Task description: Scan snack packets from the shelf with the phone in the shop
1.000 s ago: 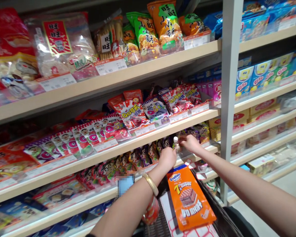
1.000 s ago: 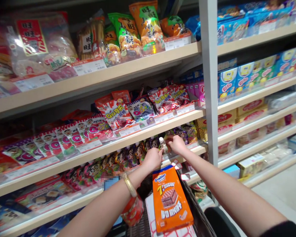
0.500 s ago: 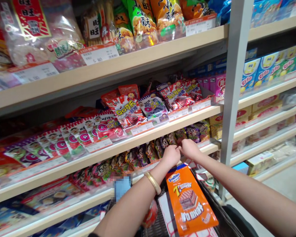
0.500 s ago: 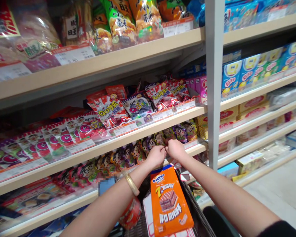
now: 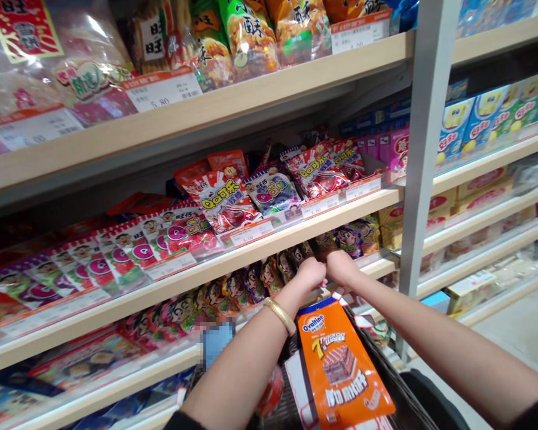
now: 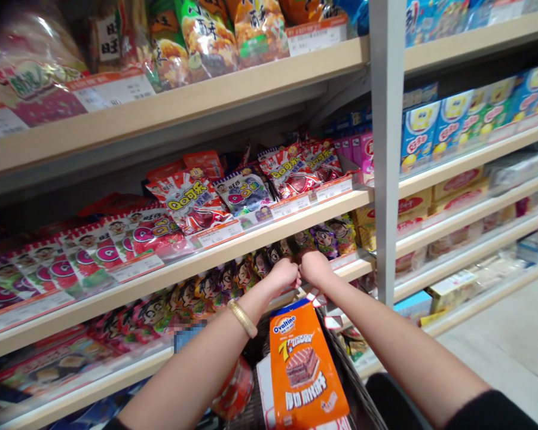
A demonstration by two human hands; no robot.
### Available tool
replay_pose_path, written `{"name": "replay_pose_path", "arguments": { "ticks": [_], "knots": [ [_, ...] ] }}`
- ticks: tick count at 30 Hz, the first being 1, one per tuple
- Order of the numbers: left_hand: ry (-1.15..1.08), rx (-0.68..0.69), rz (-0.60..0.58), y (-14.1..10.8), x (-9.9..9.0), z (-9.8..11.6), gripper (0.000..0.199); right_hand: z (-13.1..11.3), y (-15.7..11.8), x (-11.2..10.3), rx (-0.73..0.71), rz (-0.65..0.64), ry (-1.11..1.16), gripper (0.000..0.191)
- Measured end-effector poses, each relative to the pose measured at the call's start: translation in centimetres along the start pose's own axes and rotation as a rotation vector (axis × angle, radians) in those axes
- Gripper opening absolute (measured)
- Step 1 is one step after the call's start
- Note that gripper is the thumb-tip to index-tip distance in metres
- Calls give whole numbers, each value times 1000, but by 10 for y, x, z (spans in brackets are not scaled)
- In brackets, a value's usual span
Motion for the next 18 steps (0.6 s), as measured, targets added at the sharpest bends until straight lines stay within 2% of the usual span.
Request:
{"name": "replay_pose_path", "arguments": {
  "ticks": [6,9,13,18],
  "knots": [
    [-68,119,47,6,6,11,48,17,-21,-35,133,298,19,41],
    [-58,168,102,10,6,16,50,19,-14,-46,166,343,22,41],
    [-32,191,163,9,0,19,56,17,0,-54,138,359,30,31],
    [0,186,207,3,-11,17,59,18,-13,-47,45,421,69,25]
  ]
}}
Point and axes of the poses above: each hand's wrist, its own y-axis towards the middle knuckle, its own x-axis out of the palm, z = x × y, the point moved 6 cm from there along y, towards the middle knuckle, and after that the axes turned 13 degrees about -z, right-handed, at the moved point
